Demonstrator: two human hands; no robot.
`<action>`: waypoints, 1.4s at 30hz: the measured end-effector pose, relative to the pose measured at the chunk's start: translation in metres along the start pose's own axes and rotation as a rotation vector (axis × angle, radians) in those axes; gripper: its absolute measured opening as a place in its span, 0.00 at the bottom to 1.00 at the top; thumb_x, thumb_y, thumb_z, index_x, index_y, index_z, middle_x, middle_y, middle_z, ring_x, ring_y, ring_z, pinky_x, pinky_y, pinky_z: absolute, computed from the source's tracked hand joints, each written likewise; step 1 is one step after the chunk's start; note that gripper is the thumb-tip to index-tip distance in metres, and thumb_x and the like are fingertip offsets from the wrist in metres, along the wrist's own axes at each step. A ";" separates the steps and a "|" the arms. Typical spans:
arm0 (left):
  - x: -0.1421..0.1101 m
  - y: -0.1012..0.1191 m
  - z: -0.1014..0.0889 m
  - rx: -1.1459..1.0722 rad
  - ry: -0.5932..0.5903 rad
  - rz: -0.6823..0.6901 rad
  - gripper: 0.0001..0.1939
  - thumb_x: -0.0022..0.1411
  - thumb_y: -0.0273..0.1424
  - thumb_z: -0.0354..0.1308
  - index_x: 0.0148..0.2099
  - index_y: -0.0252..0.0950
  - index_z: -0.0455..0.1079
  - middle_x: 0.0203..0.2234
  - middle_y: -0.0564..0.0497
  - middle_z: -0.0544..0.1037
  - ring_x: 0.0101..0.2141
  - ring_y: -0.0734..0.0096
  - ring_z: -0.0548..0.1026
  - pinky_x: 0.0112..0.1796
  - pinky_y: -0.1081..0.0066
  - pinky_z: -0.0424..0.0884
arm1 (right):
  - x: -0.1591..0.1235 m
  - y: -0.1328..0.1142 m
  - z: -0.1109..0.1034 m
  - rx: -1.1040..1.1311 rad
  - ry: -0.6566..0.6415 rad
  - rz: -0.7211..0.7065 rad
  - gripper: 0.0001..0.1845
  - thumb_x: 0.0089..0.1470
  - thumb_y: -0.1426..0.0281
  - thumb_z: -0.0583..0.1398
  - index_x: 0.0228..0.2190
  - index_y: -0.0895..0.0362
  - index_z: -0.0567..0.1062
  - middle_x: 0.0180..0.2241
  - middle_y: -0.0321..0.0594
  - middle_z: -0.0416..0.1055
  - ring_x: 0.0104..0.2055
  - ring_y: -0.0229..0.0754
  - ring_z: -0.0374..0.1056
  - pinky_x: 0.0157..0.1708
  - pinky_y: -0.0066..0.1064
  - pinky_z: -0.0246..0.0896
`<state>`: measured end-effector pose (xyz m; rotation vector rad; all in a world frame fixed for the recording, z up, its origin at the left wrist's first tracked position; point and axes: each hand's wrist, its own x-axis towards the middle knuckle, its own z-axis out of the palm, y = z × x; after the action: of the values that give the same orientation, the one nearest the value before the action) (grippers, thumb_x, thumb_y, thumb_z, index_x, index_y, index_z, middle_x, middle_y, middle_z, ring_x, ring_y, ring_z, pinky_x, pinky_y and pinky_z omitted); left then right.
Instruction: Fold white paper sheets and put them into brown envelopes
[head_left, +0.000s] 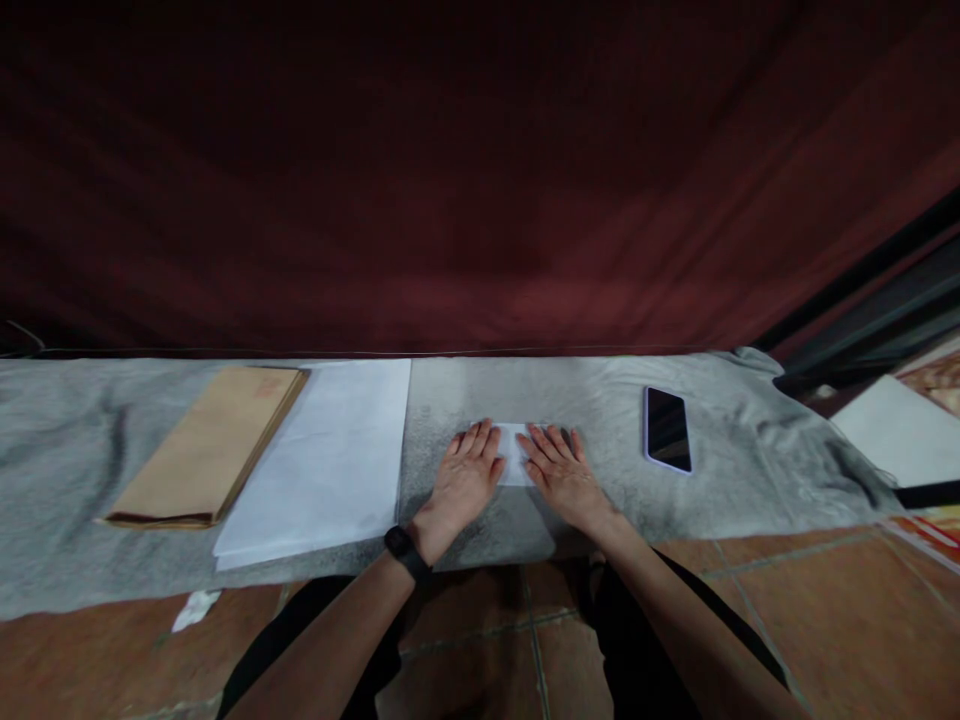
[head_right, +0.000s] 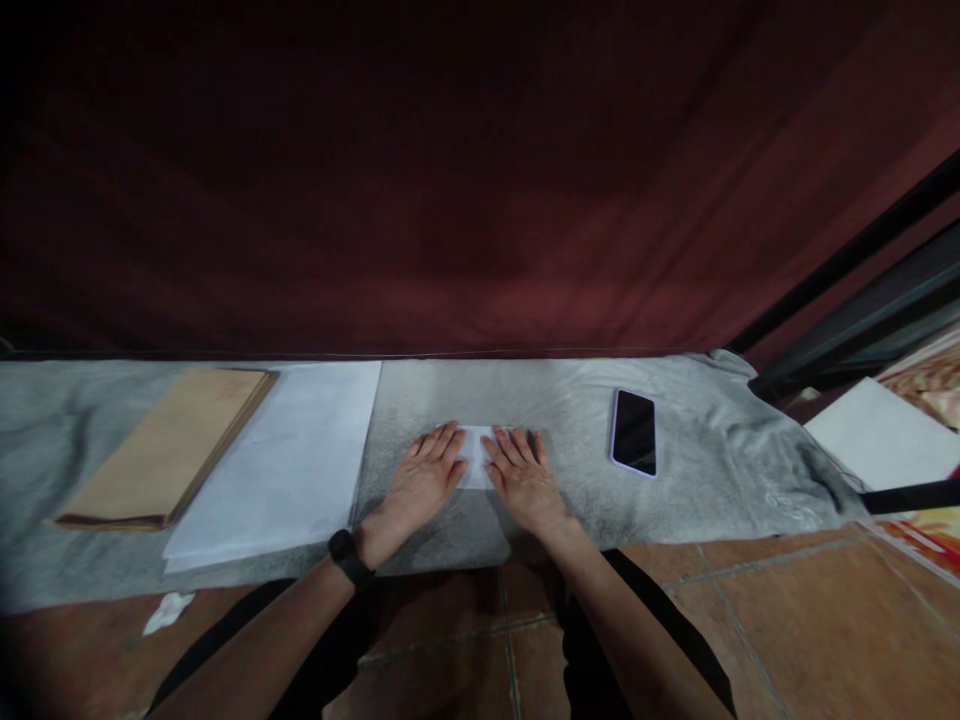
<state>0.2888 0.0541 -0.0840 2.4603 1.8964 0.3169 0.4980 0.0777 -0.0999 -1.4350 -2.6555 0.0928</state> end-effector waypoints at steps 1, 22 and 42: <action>0.000 -0.001 0.000 -0.007 0.000 -0.001 0.25 0.73 0.36 0.44 0.68 0.34 0.60 0.66 0.42 0.64 0.65 0.56 0.62 0.61 0.55 0.62 | 0.000 0.001 0.000 -0.004 0.005 0.007 0.27 0.71 0.62 0.45 0.67 0.47 0.59 0.71 0.36 0.51 0.72 0.55 0.46 0.69 0.61 0.33; 0.009 -0.005 0.002 -0.039 0.026 -0.090 0.24 0.73 0.32 0.42 0.67 0.32 0.60 0.65 0.42 0.67 0.65 0.57 0.63 0.62 0.56 0.62 | -0.003 0.009 0.002 -0.042 0.021 0.028 0.27 0.70 0.63 0.47 0.67 0.48 0.60 0.71 0.39 0.51 0.71 0.57 0.48 0.68 0.62 0.36; -0.005 0.000 0.010 -0.007 0.033 -0.091 0.29 0.74 0.40 0.39 0.72 0.35 0.54 0.69 0.43 0.59 0.69 0.58 0.54 0.67 0.52 0.51 | -0.003 0.031 -0.001 0.002 -0.049 0.092 0.29 0.69 0.62 0.44 0.68 0.52 0.57 0.71 0.41 0.50 0.72 0.51 0.47 0.68 0.54 0.41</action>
<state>0.2896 0.0507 -0.0949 2.3699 2.0087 0.3626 0.5247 0.0923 -0.1030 -1.5747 -2.6255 0.1400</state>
